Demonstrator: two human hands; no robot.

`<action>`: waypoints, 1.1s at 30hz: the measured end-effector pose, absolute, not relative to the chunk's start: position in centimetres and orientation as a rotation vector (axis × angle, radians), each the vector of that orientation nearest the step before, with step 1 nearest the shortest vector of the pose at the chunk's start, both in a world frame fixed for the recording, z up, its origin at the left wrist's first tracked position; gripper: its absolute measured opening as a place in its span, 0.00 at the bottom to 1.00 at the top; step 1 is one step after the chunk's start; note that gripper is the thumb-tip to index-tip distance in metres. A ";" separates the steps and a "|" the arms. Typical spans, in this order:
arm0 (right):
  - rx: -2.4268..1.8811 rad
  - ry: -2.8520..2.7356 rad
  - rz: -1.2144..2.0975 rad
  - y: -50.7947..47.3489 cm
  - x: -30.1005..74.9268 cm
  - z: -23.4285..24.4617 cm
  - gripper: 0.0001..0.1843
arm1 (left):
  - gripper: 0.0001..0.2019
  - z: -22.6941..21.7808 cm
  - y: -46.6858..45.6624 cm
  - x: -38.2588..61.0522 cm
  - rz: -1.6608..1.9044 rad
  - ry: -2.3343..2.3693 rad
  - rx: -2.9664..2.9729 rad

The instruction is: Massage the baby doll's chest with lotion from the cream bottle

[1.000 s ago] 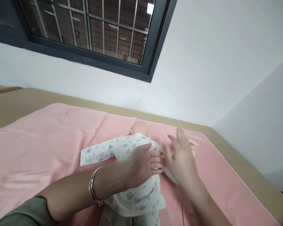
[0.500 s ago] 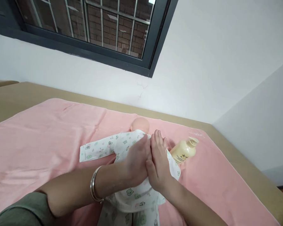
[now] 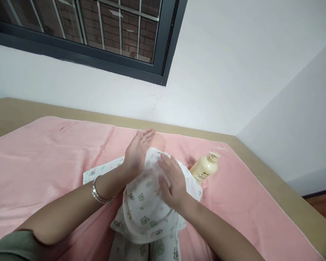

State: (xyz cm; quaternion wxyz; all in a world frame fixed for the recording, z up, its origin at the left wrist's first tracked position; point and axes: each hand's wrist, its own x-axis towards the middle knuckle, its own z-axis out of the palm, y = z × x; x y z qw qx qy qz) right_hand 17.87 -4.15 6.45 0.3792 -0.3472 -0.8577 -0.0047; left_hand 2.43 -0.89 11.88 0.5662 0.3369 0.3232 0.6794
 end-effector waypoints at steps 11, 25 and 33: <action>-1.004 -2.674 0.147 -5.3 15.7 7.4 0.34 | 0.22 2.9 -1.3 2.2 1.749 1.061 1.277; -0.864 -2.597 0.131 -3.5 16.0 6.4 0.25 | 0.26 2.1 -1.7 2.4 1.918 1.018 1.278; -1.212 -2.457 0.118 -1.2 16.5 6.8 0.31 | 0.25 1.9 -1.9 2.5 1.928 0.990 1.411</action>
